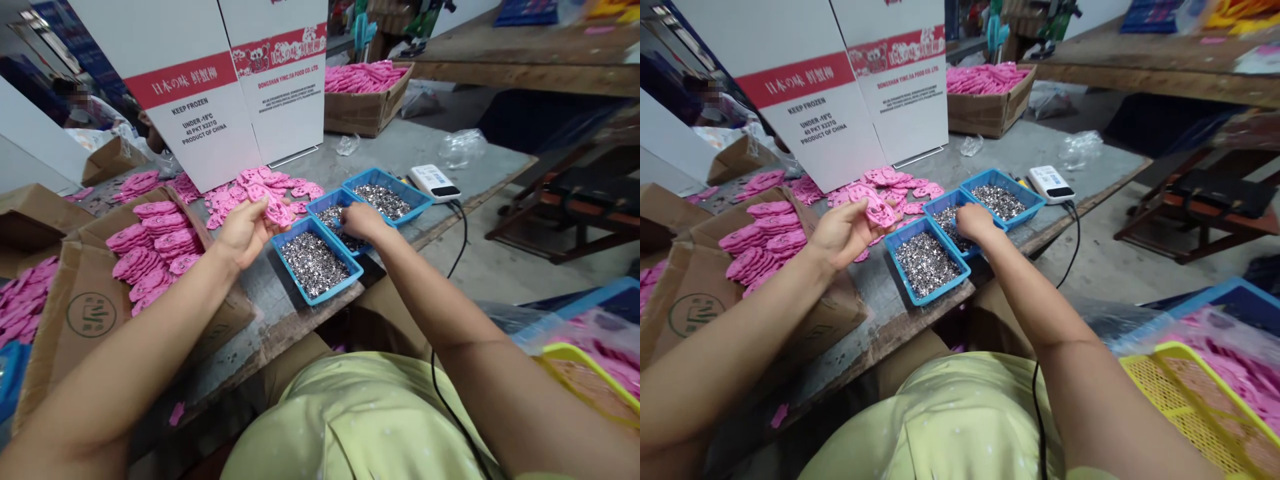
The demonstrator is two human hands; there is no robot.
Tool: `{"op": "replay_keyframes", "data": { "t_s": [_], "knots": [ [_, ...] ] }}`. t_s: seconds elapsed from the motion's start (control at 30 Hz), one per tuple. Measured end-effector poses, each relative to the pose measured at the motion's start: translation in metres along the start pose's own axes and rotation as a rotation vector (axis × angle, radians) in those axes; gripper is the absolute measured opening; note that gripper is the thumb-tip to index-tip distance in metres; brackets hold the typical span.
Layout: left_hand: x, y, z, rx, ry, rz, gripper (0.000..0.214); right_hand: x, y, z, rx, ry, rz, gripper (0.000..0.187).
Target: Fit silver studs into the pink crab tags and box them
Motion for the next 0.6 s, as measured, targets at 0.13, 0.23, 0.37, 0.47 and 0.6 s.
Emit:
{"op": "replay_keyframes", "data": {
  "t_s": [0.13, 0.23, 0.37, 0.47, 0.6],
  "knots": [
    [-0.002, -0.002, 0.003, -0.087, 0.008, -0.064, 0.027, 0.008, 0.006, 0.001, -0.017, 0.111, 0.083, 0.023],
    [-0.004, -0.004, 0.004, -0.111, 0.011, -0.055, 0.031, 0.005, 0.008, 0.002, -0.015, 0.093, 0.024, 0.028],
    [-0.007, -0.006, 0.005, -0.106, 0.007, 0.004, 0.03, -0.006, 0.01, -0.004, 0.042, -0.015, -0.086, 0.031],
    [-0.005, -0.004, 0.005, -0.125, 0.007, 0.016, 0.03, -0.011, 0.013, -0.009, 0.11, -0.097, -0.117, 0.031],
    [-0.001, 0.001, 0.005, -0.17, 0.03, 0.006, 0.034, -0.015, 0.011, -0.014, 0.138, -0.238, -0.154, 0.024]
  ]
}}
Point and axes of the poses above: each hand's wrist, its own y-axis away from the middle knuckle, its own x-axis out of the palm, z = x × y, the point moved 5 cm from there along -y, towards the middle knuckle, and after that the axes turned 10 degrees about -z, right-handed, at the moved point
